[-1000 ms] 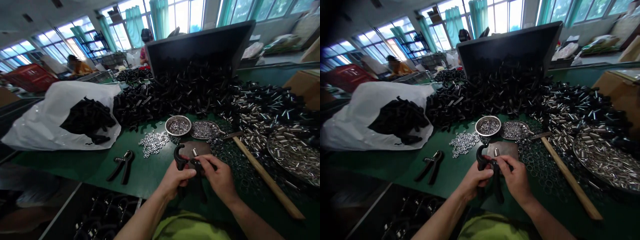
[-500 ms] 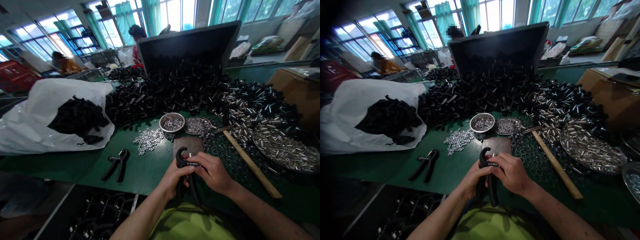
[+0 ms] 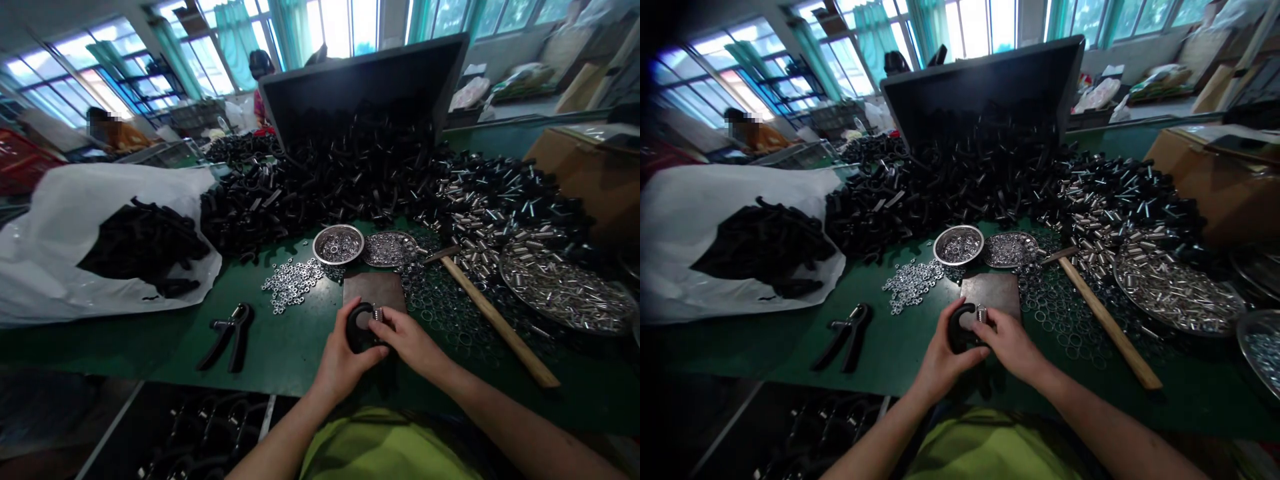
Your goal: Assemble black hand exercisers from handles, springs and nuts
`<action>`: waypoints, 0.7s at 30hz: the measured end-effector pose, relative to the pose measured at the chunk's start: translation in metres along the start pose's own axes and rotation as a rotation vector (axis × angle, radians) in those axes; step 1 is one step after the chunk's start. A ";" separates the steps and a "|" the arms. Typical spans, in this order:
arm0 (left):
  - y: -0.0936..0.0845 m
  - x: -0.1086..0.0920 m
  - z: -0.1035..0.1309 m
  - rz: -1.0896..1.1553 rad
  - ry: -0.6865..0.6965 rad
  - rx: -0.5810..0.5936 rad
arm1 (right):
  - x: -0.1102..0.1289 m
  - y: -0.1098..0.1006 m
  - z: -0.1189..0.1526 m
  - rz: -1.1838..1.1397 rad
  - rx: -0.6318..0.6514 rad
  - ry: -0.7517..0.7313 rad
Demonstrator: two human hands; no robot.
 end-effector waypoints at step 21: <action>0.014 0.028 -0.052 -0.171 0.133 0.171 | -0.004 -0.017 -0.053 0.974 0.246 -0.372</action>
Point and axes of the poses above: each hand's wrist, its own z-axis away from the middle knuckle, its own y-axis out of the palm, x = y × z, the point moved 2 cm from there along -z, towards the middle knuckle, and after that the axes turned 13 degrees about -x, right-handed, at the moved point
